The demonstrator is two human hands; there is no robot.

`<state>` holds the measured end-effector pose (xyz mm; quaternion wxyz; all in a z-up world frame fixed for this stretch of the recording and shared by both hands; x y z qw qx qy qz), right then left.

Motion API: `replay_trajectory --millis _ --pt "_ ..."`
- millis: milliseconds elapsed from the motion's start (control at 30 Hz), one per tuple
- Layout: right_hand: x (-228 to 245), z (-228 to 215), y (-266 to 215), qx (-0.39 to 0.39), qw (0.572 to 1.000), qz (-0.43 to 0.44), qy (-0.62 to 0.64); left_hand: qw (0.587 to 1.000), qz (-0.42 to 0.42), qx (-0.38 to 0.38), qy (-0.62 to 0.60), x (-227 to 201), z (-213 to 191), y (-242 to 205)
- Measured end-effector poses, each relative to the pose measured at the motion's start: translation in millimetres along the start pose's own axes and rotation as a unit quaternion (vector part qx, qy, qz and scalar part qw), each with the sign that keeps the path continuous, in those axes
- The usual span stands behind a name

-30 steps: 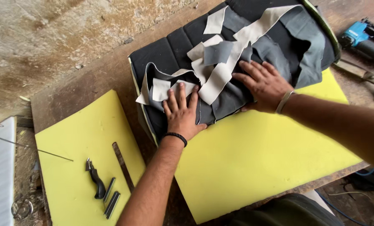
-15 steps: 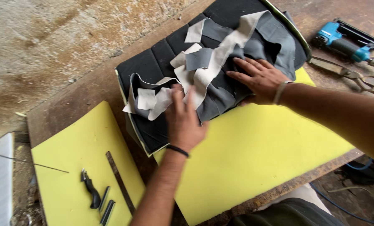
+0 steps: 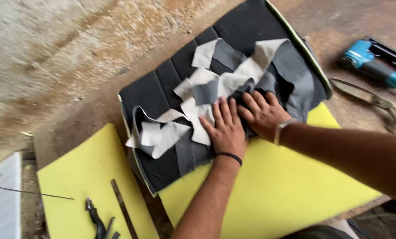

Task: The person uses shears to cut a light-colored fabric strip from a black upholstered cushion placed on a yellow foam board. After cutting, the person removes the cut fabric pieces and adjusts the cushion on the foam.

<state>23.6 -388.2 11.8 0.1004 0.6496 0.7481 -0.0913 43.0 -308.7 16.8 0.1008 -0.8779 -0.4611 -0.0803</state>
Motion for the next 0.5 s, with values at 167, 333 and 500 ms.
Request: replay_trajectory --millis 167,333,500 --pt "-19.3 16.0 -37.1 0.116 0.984 -0.047 0.125 0.999 0.029 -0.020 -0.040 -9.8 5.6 -4.9" --pt "-72.6 1.6 -52.3 0.186 0.964 -0.131 0.136 0.970 0.042 0.179 -0.159 1.7 1.3 -8.2" --pt "-105.6 3.3 -61.9 0.174 0.966 -0.086 0.172 0.957 0.181 0.048 -0.222 -71.2 -54.9 -0.2"
Point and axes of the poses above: each hand's wrist, its own y-axis towards the middle knuckle, its own z-axis out of the palm, x = y × z, the point moved 8 cm from there along y, towards the middle knuckle, and after that the axes turned 15 degrees about x, right-handed, at the moved point
